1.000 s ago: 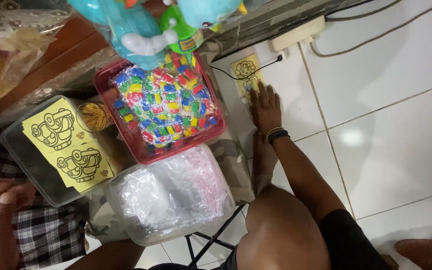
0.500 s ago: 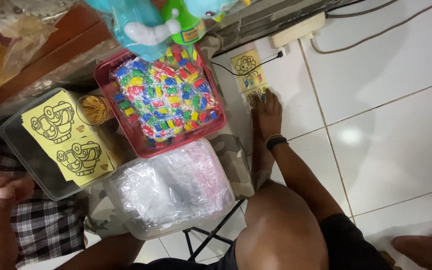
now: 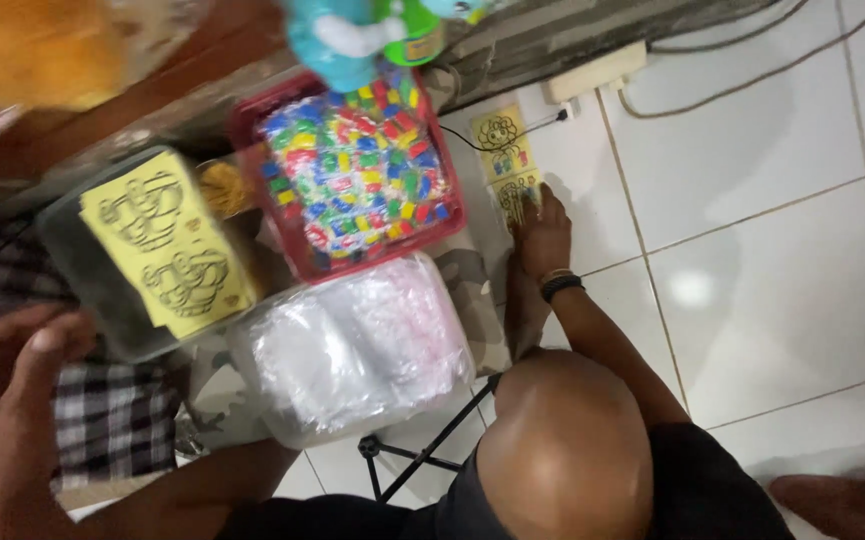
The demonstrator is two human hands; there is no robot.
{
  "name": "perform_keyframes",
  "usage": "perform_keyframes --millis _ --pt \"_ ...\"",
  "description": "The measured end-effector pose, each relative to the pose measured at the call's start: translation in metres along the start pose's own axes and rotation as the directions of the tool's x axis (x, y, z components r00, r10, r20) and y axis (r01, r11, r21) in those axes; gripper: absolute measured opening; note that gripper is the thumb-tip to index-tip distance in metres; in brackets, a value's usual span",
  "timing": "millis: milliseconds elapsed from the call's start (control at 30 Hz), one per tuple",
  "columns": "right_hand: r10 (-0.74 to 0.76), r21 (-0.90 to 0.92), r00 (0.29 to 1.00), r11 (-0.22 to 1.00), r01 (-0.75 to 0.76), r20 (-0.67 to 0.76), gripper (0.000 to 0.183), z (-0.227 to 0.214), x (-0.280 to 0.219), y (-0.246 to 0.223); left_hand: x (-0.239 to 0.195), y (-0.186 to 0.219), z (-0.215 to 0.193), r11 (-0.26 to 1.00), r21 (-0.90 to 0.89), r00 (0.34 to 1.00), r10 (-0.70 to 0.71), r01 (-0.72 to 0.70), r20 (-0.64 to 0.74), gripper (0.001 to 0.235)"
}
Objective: The person sits on the floor and packs yellow paper stickers with cartoon designs into small clear plastic bags. They pick up a sticker, place it inside a bag, and then set the filled bag aside on the floor.
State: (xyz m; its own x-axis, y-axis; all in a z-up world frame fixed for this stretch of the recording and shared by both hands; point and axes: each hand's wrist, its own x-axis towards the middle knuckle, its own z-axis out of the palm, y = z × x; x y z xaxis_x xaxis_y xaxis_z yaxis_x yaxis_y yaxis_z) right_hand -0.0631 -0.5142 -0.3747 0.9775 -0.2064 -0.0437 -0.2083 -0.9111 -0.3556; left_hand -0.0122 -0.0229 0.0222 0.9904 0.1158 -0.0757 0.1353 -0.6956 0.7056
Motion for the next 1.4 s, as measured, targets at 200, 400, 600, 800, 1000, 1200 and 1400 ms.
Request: perform_keyframes --millis 200,400,600,800,1000,1200,1400 --pt "-0.034 0.361 0.981 0.927 0.103 -0.192 0.024 -0.073 0.016 0.02 -0.013 0.053 -0.027 0.992 -0.123 0.999 -0.025 0.029 0.035 0.024" --pt "-0.257 -0.036 0.939 0.966 0.255 -0.23 0.022 -0.232 0.058 0.017 -0.027 0.018 -0.037 0.939 -0.318 0.984 0.163 -0.132 0.072 0.018" --pt "-0.514 -0.026 0.818 0.85 0.526 -0.258 0.021 -0.401 0.009 -0.15 -0.021 -0.027 -0.011 0.948 -0.048 0.944 0.318 -0.314 0.086 0.026" --pt "-0.537 0.501 0.837 0.697 0.512 -0.108 0.022 -0.316 -0.005 -0.239 -0.023 -0.034 0.042 0.93 0.248 0.9 0.152 -0.27 0.409 0.029" --pt "-0.445 -0.078 0.804 0.855 0.512 0.394 0.041 -0.198 -0.03 -0.271 -0.036 -0.007 0.052 0.891 0.231 0.793 0.199 -0.391 0.576 0.037" --pt "-0.432 -0.206 0.781 0.801 0.562 0.452 0.065 -0.156 -0.029 -0.262 -0.034 0.016 0.023 0.906 0.181 0.806 0.23 -0.381 0.545 0.034" --pt "-0.538 -0.142 0.743 0.764 0.629 0.397 0.015 -0.164 -0.02 -0.261 -0.025 0.017 0.008 0.906 0.12 0.825 0.307 -0.406 0.474 0.032"
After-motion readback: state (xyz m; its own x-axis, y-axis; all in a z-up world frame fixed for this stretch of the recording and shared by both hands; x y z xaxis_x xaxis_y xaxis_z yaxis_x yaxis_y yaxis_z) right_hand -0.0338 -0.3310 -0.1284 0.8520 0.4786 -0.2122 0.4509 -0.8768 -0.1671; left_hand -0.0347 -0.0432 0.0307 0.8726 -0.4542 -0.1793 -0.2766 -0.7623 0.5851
